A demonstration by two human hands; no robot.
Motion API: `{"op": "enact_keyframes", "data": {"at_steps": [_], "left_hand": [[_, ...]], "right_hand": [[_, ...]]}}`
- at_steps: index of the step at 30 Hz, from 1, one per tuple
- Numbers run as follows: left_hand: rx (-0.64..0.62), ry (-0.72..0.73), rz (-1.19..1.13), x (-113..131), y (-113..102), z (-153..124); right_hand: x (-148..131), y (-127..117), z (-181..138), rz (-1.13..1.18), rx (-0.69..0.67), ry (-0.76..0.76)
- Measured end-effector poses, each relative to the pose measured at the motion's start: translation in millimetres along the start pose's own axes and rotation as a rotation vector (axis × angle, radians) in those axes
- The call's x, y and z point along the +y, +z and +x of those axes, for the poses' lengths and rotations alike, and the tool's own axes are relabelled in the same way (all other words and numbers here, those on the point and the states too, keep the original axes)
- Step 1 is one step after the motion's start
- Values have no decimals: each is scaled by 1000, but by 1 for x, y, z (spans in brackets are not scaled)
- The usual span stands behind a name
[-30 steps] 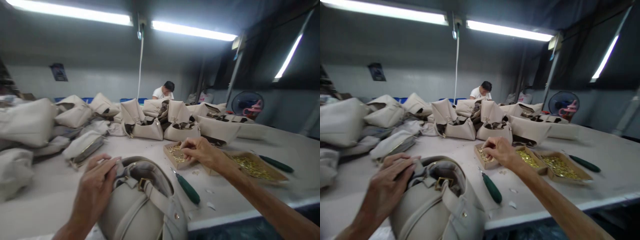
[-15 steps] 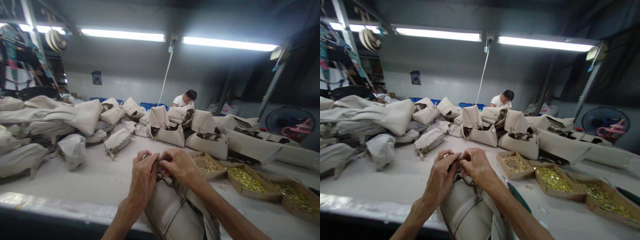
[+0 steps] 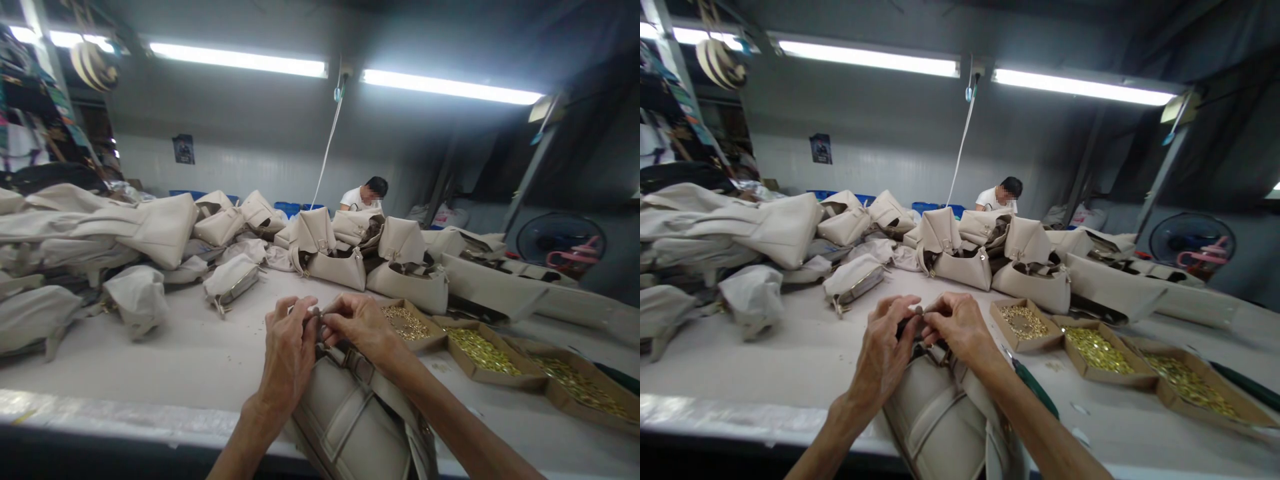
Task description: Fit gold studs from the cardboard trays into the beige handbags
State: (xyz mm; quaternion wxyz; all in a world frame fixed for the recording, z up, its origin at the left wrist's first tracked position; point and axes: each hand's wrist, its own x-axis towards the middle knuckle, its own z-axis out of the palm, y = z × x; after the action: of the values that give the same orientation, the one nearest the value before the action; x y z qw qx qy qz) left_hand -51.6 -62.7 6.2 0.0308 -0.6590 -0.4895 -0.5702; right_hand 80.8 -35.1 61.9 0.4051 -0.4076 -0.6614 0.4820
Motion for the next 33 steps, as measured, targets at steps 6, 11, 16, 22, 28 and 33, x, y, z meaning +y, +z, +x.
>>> {"op": "enact_keyframes", "data": {"at_steps": [6, 11, 16, 22, 28, 33], "left_hand": [[2, -54, -8, 5, 0, 2], [16, -79, 0, 7, 0, 4], [37, -65, 28, 7, 0, 5], [25, -86, 27, 6, 0, 4], [28, -63, 45, 5, 0, 5], [20, -46, 61, 6, 0, 6]], "right_hand": [[-4, 3, -3, -17, 53, -15], [-4, 1, -5, -7, 74, -64], [-1, 0, -4, 50, 54, -49], [1, 2, 0, 53, 68, -32], [1, 4, 1, 63, 69, -32], [1, 5, 2, 75, 79, -15]]}}
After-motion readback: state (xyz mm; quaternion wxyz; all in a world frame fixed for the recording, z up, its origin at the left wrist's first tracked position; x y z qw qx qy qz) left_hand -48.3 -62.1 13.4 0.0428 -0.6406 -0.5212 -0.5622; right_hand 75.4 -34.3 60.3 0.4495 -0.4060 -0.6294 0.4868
